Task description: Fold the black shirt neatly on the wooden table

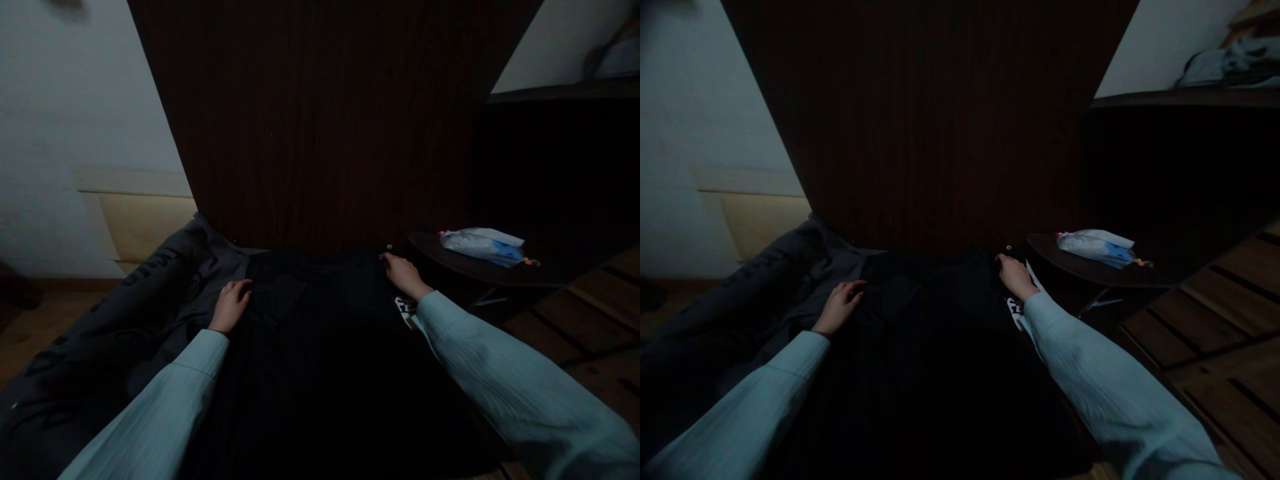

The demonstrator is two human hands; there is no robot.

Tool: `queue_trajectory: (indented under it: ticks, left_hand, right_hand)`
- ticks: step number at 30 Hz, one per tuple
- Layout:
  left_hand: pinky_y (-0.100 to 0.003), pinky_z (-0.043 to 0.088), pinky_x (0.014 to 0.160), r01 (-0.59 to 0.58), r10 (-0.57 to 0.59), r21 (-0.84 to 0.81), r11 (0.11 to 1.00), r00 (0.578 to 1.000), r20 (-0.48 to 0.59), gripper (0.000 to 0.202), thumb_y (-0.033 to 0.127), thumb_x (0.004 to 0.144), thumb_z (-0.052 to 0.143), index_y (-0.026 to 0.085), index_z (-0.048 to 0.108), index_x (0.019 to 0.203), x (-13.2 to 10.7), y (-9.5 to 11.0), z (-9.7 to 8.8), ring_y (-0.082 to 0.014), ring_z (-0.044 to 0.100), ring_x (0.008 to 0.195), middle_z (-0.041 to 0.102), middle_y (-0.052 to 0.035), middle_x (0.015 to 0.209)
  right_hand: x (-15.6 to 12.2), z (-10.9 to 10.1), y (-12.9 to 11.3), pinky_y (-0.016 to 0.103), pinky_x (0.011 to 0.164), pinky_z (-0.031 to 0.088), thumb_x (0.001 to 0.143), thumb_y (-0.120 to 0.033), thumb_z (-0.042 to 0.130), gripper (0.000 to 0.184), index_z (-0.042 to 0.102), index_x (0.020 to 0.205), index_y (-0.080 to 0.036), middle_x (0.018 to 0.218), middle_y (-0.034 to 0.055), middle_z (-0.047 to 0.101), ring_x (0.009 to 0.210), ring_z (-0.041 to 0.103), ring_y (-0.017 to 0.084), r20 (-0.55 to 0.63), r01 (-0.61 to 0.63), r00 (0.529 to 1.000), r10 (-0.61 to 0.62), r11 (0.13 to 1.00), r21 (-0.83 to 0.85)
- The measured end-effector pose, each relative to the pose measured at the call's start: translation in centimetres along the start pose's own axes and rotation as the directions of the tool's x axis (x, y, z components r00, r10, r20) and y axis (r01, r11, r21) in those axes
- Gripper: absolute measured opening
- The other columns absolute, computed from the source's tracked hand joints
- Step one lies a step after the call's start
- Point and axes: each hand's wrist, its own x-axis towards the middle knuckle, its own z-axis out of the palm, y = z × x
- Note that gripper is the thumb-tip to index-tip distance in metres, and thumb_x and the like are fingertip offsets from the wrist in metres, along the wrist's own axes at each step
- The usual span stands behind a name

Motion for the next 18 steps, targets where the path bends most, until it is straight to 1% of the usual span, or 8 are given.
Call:
queue_trajectory:
  ticks: [3,5,7,9,12,15,16,18]
  left_hand:
    - [-0.036,0.039,0.091,-0.001,0.001,0.003,1.000,1.000,0.010,0.037,0.028,0.077,0.040,0.018,0.055,0.109,0.1,0.0,0.0,-0.0227,0.051,0.098,0.054,-0.0083,0.101]
    - [-0.036,0.039,0.091,-0.010,0.010,0.005,1.000,1.000,0.008,0.037,0.029,0.077,0.040,0.019,0.055,0.109,0.2,-0.3,0.1,-0.0227,0.051,0.098,0.054,-0.0081,0.102]
    - [-0.036,0.039,0.092,-0.017,0.017,0.009,1.000,1.000,0.002,0.037,0.029,0.076,0.040,0.019,0.055,0.108,0.3,-0.5,0.3,-0.0228,0.051,0.099,0.055,-0.0081,0.102]
    - [-0.037,0.038,0.093,-0.020,0.021,0.012,1.000,1.000,-0.004,0.037,0.029,0.076,0.040,0.019,0.055,0.108,0.4,-0.7,0.4,-0.0230,0.050,0.100,0.055,-0.0079,0.103]
    - [-0.037,0.039,0.091,-0.025,0.025,0.009,1.000,1.000,-0.003,0.036,0.030,0.075,0.040,0.019,0.056,0.106,0.4,-0.8,0.4,-0.0233,0.051,0.098,0.055,-0.0079,0.103]
    - [-0.037,0.041,0.089,-0.034,0.034,-0.003,0.999,0.999,-0.012,0.036,0.031,0.075,0.040,0.019,0.056,0.104,0.4,-0.8,0.3,-0.0233,0.052,0.095,0.056,-0.0083,0.100]
    - [-0.037,0.041,0.089,-0.035,0.035,-0.008,0.999,0.999,-0.018,0.036,0.031,0.074,0.040,0.019,0.057,0.104,0.4,-0.8,0.3,-0.0232,0.052,0.095,0.056,-0.0081,0.100]
    - [-0.037,0.041,0.089,-0.030,0.030,-0.015,0.999,0.999,-0.022,0.036,0.032,0.074,0.040,0.020,0.056,0.104,0.4,-0.7,0.3,-0.0232,0.052,0.095,0.056,-0.0077,0.100]
  right_hand:
    - [-1.6,-0.3,0.4,0.027,0.072,0.043,0.081,-0.021,0.043,0.029,0.053,0.108,-0.016,0.108,0.0099,0.058,0.091,0.058,0.021,-0.026,0.081,0.996,-0.081,0.997,0.009]
    - [-2.9,-0.2,0.2,0.026,0.071,0.043,0.083,-0.029,0.044,0.028,0.053,0.105,-0.017,0.105,0.0088,0.058,0.087,0.058,0.019,-0.049,0.140,0.989,-0.138,0.989,0.043]
    - [-4.0,0.1,0.0,0.026,0.070,0.043,0.082,-0.035,0.044,0.028,0.055,0.101,-0.017,0.099,0.0080,0.059,0.085,0.057,0.018,-0.071,0.156,0.986,-0.152,0.986,0.060]
    - [-4.7,0.3,-0.5,0.026,0.069,0.042,0.080,-0.034,0.046,0.024,0.058,0.092,-0.017,0.092,0.0075,0.060,0.083,0.057,0.018,-0.057,0.126,0.991,-0.124,0.991,0.034]
    - [-4.7,0.4,-1.1,0.025,0.065,0.041,0.076,-0.027,0.048,0.017,0.061,0.079,-0.017,0.087,0.0079,0.062,0.081,0.059,0.018,0.025,0.057,0.998,-0.056,0.998,-0.041]
    - [-4.2,0.0,-1.6,0.024,0.062,0.041,0.074,-0.021,0.046,0.017,0.062,0.078,-0.017,0.084,0.0079,0.065,0.079,0.061,0.019,0.108,-0.007,0.994,0.014,0.998,-0.063]
    - [-4.0,-0.1,-1.6,0.025,0.061,0.042,0.074,-0.022,0.047,0.018,0.063,0.079,-0.017,0.084,0.0083,0.065,0.079,0.062,0.020,0.127,-0.023,0.991,0.032,0.997,-0.069]
    - [-4.0,-0.3,-1.7,0.026,0.061,0.043,0.075,-0.029,0.048,0.022,0.064,0.083,-0.016,0.086,0.0105,0.066,0.080,0.063,0.022,0.150,-0.046,0.987,0.059,0.995,-0.091]
